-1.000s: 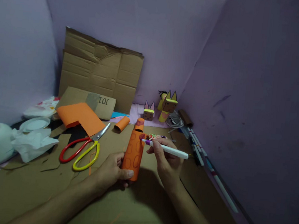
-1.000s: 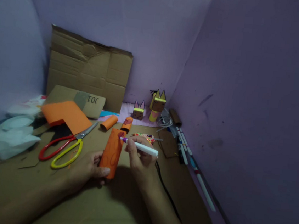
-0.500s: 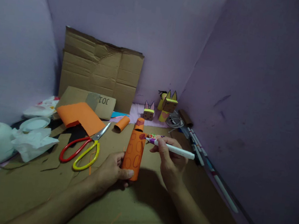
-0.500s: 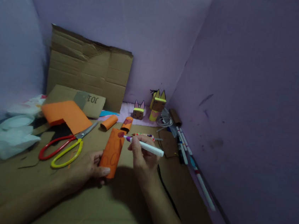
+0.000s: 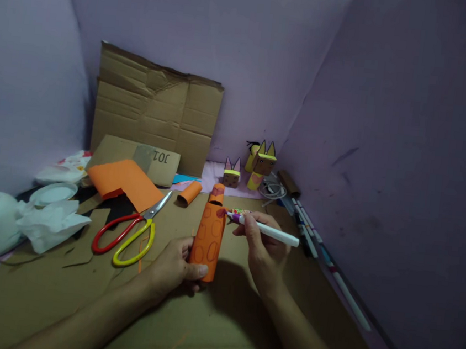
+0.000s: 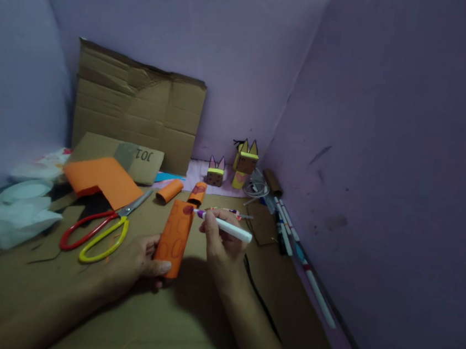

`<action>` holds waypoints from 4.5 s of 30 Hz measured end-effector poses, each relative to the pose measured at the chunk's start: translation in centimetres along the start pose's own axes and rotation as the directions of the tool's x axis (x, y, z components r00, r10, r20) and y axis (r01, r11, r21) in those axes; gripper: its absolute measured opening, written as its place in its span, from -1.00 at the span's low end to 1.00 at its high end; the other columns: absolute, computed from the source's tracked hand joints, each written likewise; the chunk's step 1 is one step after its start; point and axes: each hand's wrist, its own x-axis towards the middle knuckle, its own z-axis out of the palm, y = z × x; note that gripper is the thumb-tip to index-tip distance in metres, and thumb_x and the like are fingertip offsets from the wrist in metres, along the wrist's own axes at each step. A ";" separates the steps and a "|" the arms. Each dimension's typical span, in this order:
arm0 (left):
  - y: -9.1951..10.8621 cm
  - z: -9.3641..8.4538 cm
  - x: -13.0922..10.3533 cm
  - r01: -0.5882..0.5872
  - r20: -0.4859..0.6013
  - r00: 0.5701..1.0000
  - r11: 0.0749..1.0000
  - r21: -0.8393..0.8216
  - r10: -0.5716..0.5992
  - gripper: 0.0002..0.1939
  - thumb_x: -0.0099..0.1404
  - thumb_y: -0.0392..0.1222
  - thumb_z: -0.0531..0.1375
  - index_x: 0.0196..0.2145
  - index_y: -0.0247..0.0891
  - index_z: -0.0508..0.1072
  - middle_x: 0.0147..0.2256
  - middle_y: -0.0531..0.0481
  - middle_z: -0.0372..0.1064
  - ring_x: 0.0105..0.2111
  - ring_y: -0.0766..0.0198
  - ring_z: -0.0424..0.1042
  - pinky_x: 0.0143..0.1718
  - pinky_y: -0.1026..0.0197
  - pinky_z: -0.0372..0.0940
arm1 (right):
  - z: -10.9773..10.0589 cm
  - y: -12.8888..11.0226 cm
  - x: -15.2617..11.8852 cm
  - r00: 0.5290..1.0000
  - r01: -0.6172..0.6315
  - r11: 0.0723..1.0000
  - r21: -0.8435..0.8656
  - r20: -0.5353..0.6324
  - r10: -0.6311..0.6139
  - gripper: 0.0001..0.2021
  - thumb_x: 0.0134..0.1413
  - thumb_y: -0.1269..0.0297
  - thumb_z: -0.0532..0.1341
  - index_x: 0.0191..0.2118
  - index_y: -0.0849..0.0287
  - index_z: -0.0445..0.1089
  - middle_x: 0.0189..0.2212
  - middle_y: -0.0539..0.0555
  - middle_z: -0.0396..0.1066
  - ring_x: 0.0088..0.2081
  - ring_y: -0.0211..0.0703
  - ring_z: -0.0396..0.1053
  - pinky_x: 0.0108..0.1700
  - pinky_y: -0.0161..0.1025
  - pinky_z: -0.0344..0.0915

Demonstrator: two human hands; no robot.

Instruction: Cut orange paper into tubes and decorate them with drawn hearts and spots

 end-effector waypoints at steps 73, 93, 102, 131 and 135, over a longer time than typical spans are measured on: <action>-0.2 0.1 -0.1 -0.016 0.018 1.000 1.000 0.011 0.015 -0.59 -0.19 -0.18 0.36 -0.36 -0.35 0.35 -0.53 -0.01 0.41 -0.60 0.32 0.35 -0.62 0.30 0.28 | 0.1 0.5 -0.6 0.995 0.046 0.998 0.045 0.090 -0.050 -0.92 0.22 0.29 0.19 -0.24 0.09 0.44 -0.47 -0.03 0.44 -0.45 -0.24 0.43 -0.38 -0.26 0.35; -0.2 -0.4 0.3 0.015 -0.023 1.000 0.991 -0.133 -0.019 -0.51 -0.23 -0.13 0.40 -0.34 -0.37 0.35 -0.51 -0.05 0.46 -0.60 0.28 0.42 -0.64 0.32 0.30 | 0.9 0.8 -0.3 0.979 -0.203 0.971 0.130 0.041 0.199 -0.76 0.16 0.14 0.23 -0.11 0.14 0.44 -0.41 0.03 0.50 -0.40 -0.18 0.50 -0.33 -0.17 0.49; 0.0 -0.7 0.3 0.024 -0.007 1.000 0.988 -0.152 -0.025 -0.47 -0.22 -0.16 0.39 -0.28 -0.35 0.31 -0.52 0.02 0.43 -0.59 0.29 0.42 -0.66 0.35 0.30 | 0.2 -0.2 -0.5 0.998 -0.065 0.996 0.069 0.030 0.063 -0.81 0.20 0.14 0.20 -0.25 0.11 0.50 -0.59 -0.06 0.43 -0.50 -0.28 0.41 -0.40 -0.31 0.37; -0.3 -0.5 0.1 0.014 0.064 0.998 0.997 -0.074 -0.009 -0.53 -0.12 -0.24 0.35 -0.23 -0.32 0.30 -0.53 0.01 0.41 -0.60 0.31 0.39 -0.66 0.35 0.28 | -0.2 0.5 -0.7 0.966 -0.065 0.998 -0.010 0.251 0.066 -0.80 0.18 0.18 0.21 -0.37 0.17 0.48 -0.61 -0.01 0.42 -0.56 -0.23 0.40 -0.52 -0.31 0.32; -0.2 -0.5 0.0 0.016 0.059 0.998 0.998 -0.067 -0.012 -0.54 -0.12 -0.24 0.35 -0.25 -0.33 0.29 -0.52 -0.01 0.42 -0.60 0.30 0.40 -0.64 0.34 0.28 | 0.0 0.6 -0.6 0.976 -0.048 0.999 0.015 0.215 0.044 -0.83 0.17 0.18 0.21 -0.32 0.15 0.48 -0.57 -0.01 0.44 -0.54 -0.22 0.43 -0.49 -0.30 0.36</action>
